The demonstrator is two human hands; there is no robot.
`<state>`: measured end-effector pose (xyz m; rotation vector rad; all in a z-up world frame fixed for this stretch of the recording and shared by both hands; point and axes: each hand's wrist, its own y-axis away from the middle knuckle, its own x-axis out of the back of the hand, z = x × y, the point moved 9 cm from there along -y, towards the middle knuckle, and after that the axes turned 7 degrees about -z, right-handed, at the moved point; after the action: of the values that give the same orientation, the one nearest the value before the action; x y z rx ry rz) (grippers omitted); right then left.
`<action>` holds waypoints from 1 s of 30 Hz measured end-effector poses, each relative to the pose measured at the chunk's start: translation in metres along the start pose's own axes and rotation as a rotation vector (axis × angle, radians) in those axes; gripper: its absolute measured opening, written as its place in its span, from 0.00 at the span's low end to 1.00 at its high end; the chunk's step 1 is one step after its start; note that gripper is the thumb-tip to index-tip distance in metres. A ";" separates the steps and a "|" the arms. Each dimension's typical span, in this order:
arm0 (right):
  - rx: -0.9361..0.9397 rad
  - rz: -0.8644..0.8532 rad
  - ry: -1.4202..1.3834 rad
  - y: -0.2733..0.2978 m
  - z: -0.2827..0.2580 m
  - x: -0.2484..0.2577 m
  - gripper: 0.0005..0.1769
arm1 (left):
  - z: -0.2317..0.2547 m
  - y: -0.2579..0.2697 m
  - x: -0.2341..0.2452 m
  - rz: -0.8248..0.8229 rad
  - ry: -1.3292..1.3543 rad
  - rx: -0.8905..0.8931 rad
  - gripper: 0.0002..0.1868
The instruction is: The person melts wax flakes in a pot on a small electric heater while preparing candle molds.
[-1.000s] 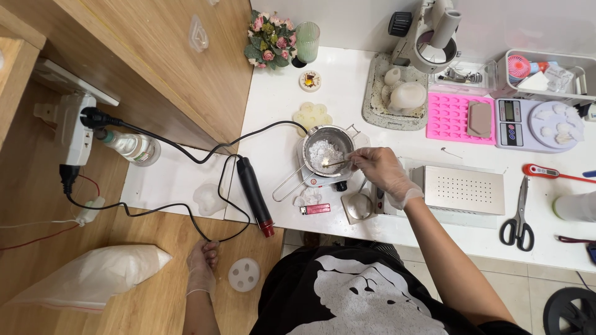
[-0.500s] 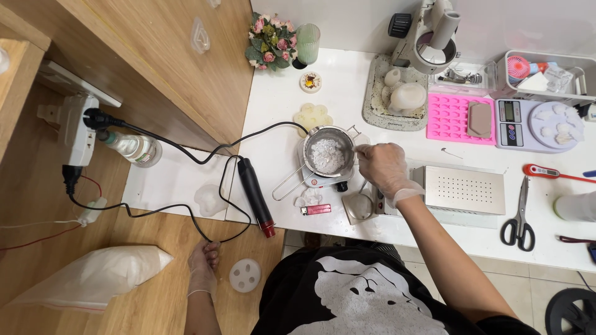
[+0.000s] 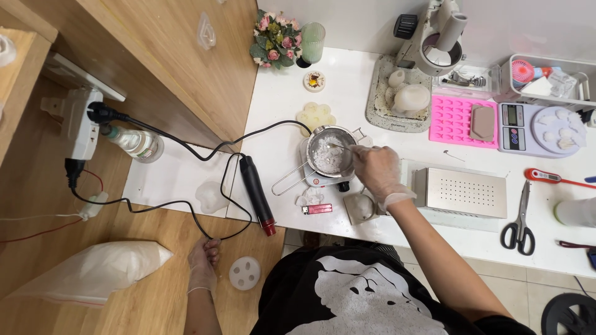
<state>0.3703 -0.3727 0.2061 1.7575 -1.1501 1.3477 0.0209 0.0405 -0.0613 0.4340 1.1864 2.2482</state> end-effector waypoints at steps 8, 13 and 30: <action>-0.206 -0.300 -0.256 0.020 0.008 -0.004 0.14 | -0.014 -0.034 0.011 0.001 0.029 -0.005 0.18; -0.074 -0.231 -0.427 0.012 0.000 -0.028 0.15 | -0.022 -0.040 0.011 0.050 0.046 0.010 0.16; -0.116 -0.133 -0.516 0.015 0.034 -0.024 0.11 | -0.006 0.035 -0.008 -0.126 -0.336 -0.232 0.15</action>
<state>0.3683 -0.4023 0.1728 2.1174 -1.3156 0.7482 0.0127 0.0163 -0.0353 0.5980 0.7516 2.0716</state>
